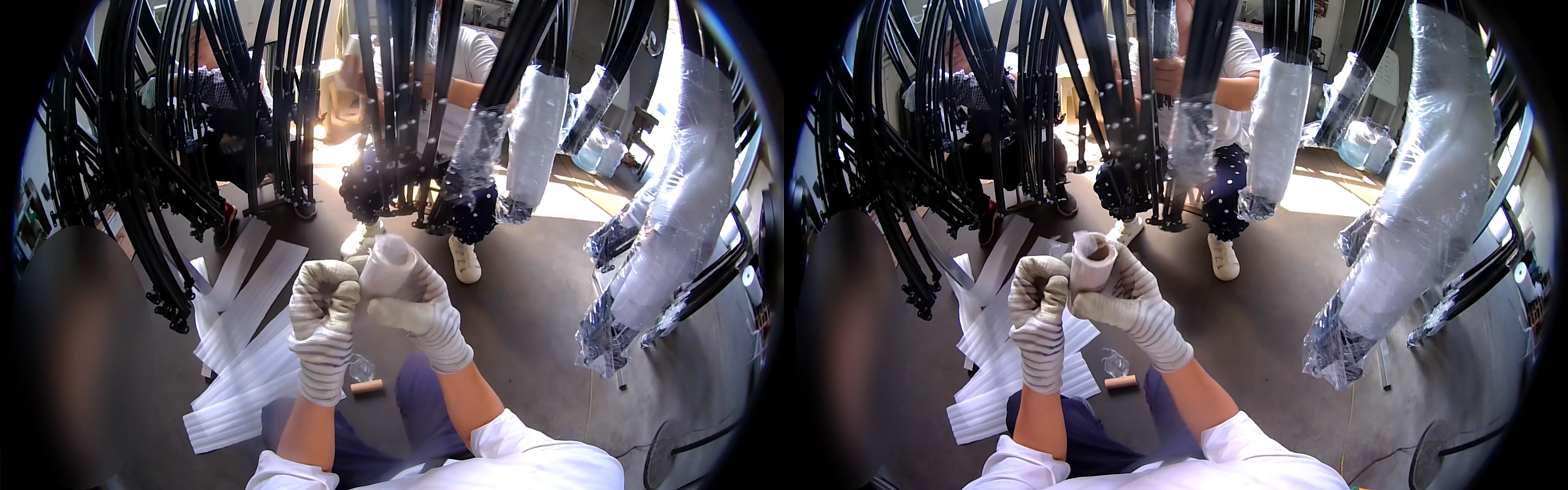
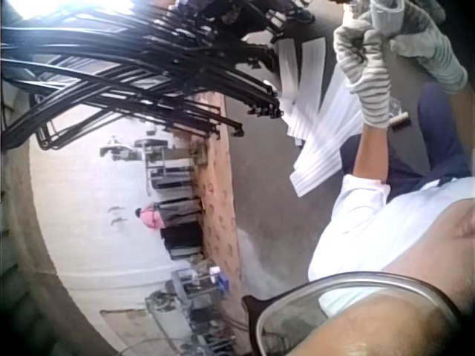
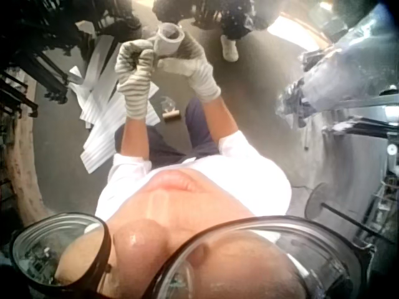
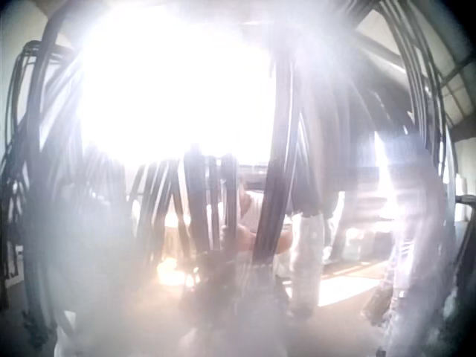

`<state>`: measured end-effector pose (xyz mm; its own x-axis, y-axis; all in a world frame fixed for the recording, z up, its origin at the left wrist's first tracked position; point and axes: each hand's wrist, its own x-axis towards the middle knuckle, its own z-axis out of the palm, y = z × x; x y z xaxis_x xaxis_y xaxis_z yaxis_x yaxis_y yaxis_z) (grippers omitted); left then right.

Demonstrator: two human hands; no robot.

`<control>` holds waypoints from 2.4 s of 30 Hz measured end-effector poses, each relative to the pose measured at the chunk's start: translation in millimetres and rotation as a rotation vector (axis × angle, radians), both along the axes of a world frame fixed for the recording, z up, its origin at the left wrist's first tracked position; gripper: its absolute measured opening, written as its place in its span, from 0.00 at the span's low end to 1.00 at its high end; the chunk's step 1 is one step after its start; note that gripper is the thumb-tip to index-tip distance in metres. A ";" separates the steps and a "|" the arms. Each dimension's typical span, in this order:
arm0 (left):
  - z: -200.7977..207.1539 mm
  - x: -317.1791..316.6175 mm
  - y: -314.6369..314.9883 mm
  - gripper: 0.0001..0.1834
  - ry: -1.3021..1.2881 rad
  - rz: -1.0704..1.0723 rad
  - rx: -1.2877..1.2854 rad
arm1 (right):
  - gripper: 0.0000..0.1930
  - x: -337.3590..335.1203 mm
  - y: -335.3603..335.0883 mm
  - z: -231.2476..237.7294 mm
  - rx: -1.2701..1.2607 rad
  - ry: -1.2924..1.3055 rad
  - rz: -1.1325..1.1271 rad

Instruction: The person wraps black metal tubes in plastic film, handling them one by one while they are suspended on a rack.

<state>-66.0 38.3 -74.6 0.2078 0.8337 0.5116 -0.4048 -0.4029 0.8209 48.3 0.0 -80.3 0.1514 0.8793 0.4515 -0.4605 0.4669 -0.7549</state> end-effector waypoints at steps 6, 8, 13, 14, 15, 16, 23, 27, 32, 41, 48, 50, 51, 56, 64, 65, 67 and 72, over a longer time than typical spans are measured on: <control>-6.9 0.3 4.4 0.06 -0.064 -0.057 -0.025 | 0.26 -11.2 4.5 6.8 -0.134 0.102 -0.141; -6.7 -3.2 5.4 0.06 -0.064 -0.093 -0.050 | 0.25 -4.6 11.2 -0.3 -0.217 0.086 -0.116; -14.0 -3.2 19.7 0.07 -0.173 -0.159 -0.164 | 0.19 2.6 17.6 -13.8 -0.219 0.090 -0.007; -15.4 -3.7 19.0 0.07 -0.174 -0.159 -0.244 | 0.16 1.9 15.7 -14.6 -0.243 0.096 -0.008; -12.8 -2.9 21.7 0.08 -0.175 -0.168 -0.305 | 0.14 3.3 17.1 -13.3 -0.246 0.108 -0.042; -11.3 -5.8 21.5 0.10 -0.112 -0.198 -0.379 | 0.15 0.6 15.9 -11.9 -0.236 0.167 -0.026; 20.6 -26.7 2.7 0.19 0.089 0.471 0.215 | 0.16 1.9 13.8 -38.0 -0.336 0.183 -0.018; 44.2 -87.8 -30.1 0.26 0.670 0.732 0.939 | 0.16 1.1 13.3 -50.4 -0.340 0.140 0.047; 64.8 -118.4 -37.9 0.25 0.991 0.615 1.295 | 0.16 3.6 11.0 -53.9 -0.382 0.126 -0.009; 77.9 -145.8 8.5 0.13 0.838 0.527 1.814 | 0.17 -1.3 16.1 -58.9 -0.382 0.147 -0.013; 40.9 -104.6 -15.5 0.21 0.549 0.787 1.156 | 0.17 -6.6 21.9 -70.6 -0.421 0.141 0.036; 35.0 -93.6 -12.7 0.24 0.514 0.757 0.943 | 0.17 -1.5 21.3 -77.4 -0.428 0.131 0.071; 30.0 -78.5 1.8 0.20 0.425 0.697 0.794 | 0.18 3.3 23.6 -87.5 -0.435 0.125 0.046; 3.4 -31.6 30.8 0.11 0.545 0.341 0.170 | 0.17 32.1 29.1 -176.1 -0.637 0.181 0.229; -39.8 -10.1 37.3 0.13 1.162 -0.097 0.630 | 0.22 22.5 -0.7 -200.5 -0.282 0.577 0.536; -37.4 -4.0 33.2 0.14 1.119 -0.125 0.648 | 0.23 24.4 -0.7 -193.2 -0.222 0.535 0.491; -39.8 7.0 22.8 0.18 0.942 -0.285 0.555 | 0.28 26.5 -3.5 -171.5 -0.154 0.455 0.390; -34.7 14.1 0.2 0.38 0.481 -0.553 0.185 | 0.19 19.3 -10.6 -80.2 0.060 0.336 0.200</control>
